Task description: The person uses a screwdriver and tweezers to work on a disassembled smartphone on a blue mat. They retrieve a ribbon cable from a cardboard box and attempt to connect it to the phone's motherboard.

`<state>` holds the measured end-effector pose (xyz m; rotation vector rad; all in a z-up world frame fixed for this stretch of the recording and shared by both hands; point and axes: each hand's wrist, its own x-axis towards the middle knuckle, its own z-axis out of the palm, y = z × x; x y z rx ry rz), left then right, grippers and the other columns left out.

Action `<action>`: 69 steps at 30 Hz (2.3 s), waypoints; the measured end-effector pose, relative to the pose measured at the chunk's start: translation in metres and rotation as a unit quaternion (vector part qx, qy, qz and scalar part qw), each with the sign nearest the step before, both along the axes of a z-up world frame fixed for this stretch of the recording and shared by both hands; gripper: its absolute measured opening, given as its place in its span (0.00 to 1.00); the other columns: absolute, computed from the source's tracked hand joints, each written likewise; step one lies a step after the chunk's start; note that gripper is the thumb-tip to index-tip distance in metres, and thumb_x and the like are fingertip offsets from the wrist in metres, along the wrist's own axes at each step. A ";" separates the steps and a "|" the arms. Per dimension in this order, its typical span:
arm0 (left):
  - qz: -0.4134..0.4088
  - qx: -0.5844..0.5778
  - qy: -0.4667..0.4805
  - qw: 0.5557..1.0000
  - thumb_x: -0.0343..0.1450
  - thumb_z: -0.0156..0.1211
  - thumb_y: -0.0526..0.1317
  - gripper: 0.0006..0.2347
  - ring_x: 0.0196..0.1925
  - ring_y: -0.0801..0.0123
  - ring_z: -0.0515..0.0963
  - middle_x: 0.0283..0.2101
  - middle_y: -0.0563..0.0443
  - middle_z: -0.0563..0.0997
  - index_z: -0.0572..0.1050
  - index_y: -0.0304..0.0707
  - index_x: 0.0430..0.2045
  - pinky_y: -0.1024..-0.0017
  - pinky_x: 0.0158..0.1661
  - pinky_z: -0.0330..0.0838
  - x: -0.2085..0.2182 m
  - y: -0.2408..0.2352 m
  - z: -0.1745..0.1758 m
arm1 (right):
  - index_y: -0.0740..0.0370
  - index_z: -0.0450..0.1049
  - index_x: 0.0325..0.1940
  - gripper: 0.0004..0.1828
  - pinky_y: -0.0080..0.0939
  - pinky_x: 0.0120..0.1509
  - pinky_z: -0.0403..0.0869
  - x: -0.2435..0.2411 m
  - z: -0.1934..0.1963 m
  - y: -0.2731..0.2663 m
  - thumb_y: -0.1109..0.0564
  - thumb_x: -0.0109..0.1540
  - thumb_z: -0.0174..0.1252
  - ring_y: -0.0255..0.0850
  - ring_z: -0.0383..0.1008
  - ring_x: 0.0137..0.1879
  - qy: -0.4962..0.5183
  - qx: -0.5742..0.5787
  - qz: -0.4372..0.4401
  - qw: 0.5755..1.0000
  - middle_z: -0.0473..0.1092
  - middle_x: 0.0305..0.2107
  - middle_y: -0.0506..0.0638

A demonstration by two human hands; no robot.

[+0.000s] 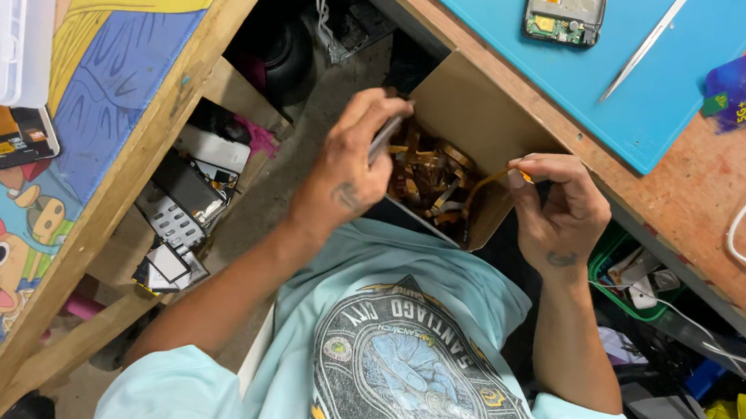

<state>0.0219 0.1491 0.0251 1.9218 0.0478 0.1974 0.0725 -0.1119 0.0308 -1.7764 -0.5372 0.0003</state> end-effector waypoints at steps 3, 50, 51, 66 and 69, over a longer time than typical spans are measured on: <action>-0.018 -0.004 -0.015 1.000 0.67 0.47 0.22 0.27 0.58 0.51 0.79 0.58 0.40 0.75 0.68 0.41 0.63 0.67 0.58 0.74 0.000 0.018 -0.001 | 0.68 0.73 0.51 0.10 0.29 0.56 0.75 -0.001 0.001 0.008 0.75 0.69 0.62 0.35 0.77 0.50 -0.019 -0.032 -0.038 0.999 0.75 0.47 0.55; -0.032 -0.134 0.080 0.987 0.70 0.47 0.30 0.26 0.71 0.56 0.72 0.68 0.37 0.73 0.65 0.32 0.67 0.66 0.70 0.60 -0.060 0.037 -0.033 | 0.60 0.68 0.70 0.38 0.52 0.53 0.75 0.033 0.028 0.061 0.33 0.65 0.60 0.57 0.80 0.42 0.062 -0.525 0.137 0.838 0.72 0.36 0.72; -0.035 -0.134 0.081 0.987 0.70 0.48 0.31 0.25 0.70 0.56 0.72 0.68 0.37 0.73 0.65 0.32 0.66 0.67 0.69 0.61 -0.052 0.030 -0.036 | 0.55 0.68 0.74 0.40 0.52 0.52 0.75 0.035 0.033 0.055 0.32 0.64 0.60 0.55 0.81 0.37 0.173 -0.577 0.101 0.792 0.73 0.28 0.73; -0.080 -0.193 0.055 0.976 0.75 0.49 0.29 0.24 0.74 0.54 0.68 0.72 0.38 0.68 0.60 0.32 0.69 0.64 0.71 0.60 -0.020 0.001 -0.056 | 0.68 0.72 0.55 0.28 0.40 0.49 0.78 -0.031 0.041 -0.038 0.56 0.57 0.76 0.47 0.78 0.45 -0.025 -0.368 -0.123 0.921 0.71 0.46 0.64; -0.088 -0.192 0.057 0.976 0.75 0.49 0.29 0.23 0.74 0.55 0.69 0.71 0.40 0.68 0.61 0.35 0.69 0.64 0.71 0.61 -0.019 -0.007 -0.052 | 0.74 0.69 0.55 0.28 0.42 0.46 0.77 -0.037 0.020 -0.044 0.66 0.53 0.71 0.50 0.76 0.44 -0.059 -0.392 -0.150 0.906 0.70 0.42 0.67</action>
